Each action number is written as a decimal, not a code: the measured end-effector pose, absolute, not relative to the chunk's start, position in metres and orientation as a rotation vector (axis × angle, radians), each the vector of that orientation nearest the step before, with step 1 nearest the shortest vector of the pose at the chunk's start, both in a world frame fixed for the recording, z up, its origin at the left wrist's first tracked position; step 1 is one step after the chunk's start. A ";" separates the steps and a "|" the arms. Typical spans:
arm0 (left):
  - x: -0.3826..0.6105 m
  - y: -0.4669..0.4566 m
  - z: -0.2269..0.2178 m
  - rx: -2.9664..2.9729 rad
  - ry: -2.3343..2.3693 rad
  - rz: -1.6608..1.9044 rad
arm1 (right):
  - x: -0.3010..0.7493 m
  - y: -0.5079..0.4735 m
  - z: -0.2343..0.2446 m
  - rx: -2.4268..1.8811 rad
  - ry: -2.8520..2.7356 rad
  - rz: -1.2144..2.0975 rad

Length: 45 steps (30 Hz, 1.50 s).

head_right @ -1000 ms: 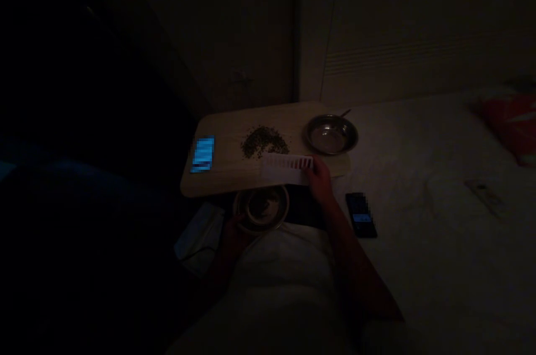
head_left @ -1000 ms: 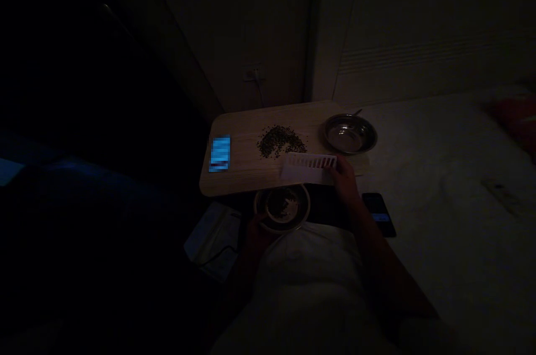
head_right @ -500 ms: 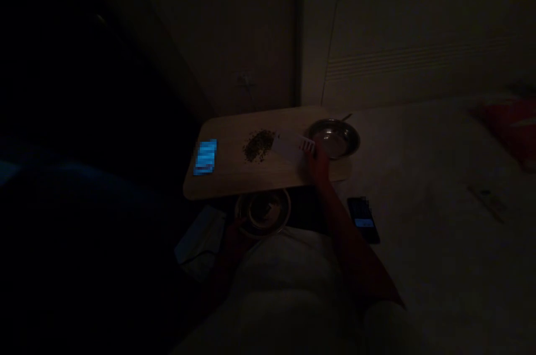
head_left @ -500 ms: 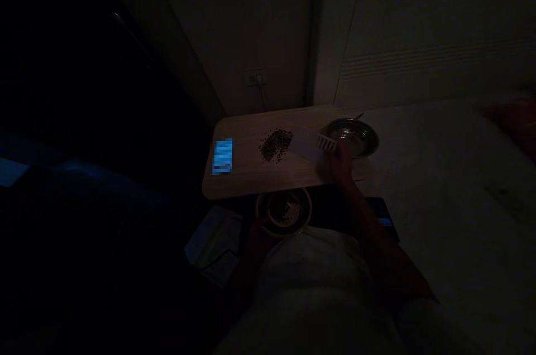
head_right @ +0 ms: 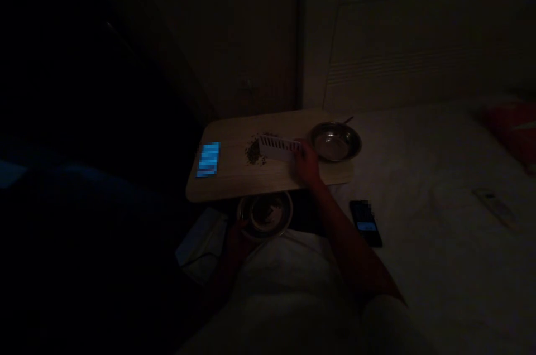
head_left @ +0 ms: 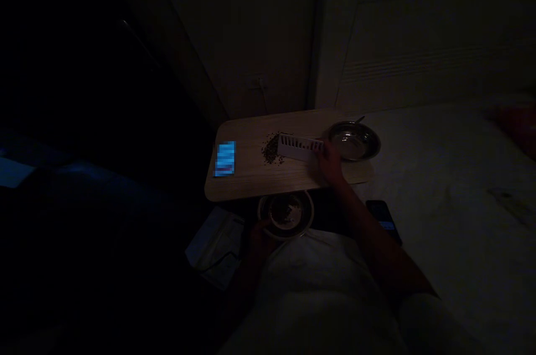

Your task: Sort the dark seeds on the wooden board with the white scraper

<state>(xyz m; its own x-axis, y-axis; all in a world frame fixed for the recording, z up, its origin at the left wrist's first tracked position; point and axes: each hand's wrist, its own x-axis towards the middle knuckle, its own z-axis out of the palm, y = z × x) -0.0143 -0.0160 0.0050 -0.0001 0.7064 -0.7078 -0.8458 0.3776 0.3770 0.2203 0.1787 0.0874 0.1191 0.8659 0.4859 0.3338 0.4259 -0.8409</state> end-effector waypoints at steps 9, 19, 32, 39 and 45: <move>-0.013 -0.013 -0.003 -0.187 0.977 1.233 | 0.226 0.173 0.086 -1.121 -1.386 0.617; -0.018 -0.015 -0.006 -0.139 0.974 1.204 | 0.231 0.172 0.080 -1.205 -1.368 0.684; -0.016 -0.024 -0.002 -0.079 1.006 1.291 | 0.213 0.192 0.093 -1.148 -1.266 0.566; -0.017 -0.028 0.004 -0.071 0.969 1.322 | 0.183 0.196 0.115 -1.069 -1.563 0.557; -0.013 -0.013 0.004 -0.170 0.991 1.213 | 0.178 0.192 0.121 -0.939 -1.776 0.614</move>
